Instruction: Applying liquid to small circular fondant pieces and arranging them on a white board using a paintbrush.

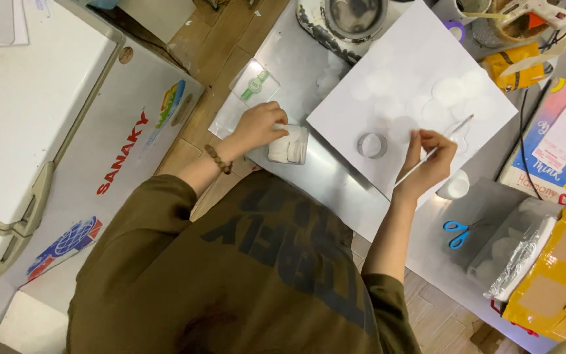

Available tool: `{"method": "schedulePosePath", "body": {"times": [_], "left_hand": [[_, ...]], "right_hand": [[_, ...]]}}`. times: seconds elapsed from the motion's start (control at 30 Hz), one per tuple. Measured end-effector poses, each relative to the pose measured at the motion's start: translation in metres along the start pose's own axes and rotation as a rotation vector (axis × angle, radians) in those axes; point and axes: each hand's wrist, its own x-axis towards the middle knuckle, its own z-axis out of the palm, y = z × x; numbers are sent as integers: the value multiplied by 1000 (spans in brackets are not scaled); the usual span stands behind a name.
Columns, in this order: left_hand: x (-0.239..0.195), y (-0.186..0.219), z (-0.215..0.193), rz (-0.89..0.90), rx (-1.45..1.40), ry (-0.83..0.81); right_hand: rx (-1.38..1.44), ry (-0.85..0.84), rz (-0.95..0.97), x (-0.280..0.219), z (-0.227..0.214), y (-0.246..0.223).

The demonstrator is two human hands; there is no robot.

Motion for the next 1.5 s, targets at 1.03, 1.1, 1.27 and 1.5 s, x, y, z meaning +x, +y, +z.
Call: {"method": "schedulePosePath", "body": {"times": [1.03,1.1,1.27,1.5], "left_hand": [[39,8,46,223,112,-209],[30,16,18,281,72,-172],[19,10,36,448,110,-225],[28,-4,54,518,165,-235]], "right_hand": [[-2,-90,-7,-25,-43,8],[6,-54,24,-29,-49,10],[7,-33,35,-38,-59,14],[-13,5,66,-48,-69,13]]}}
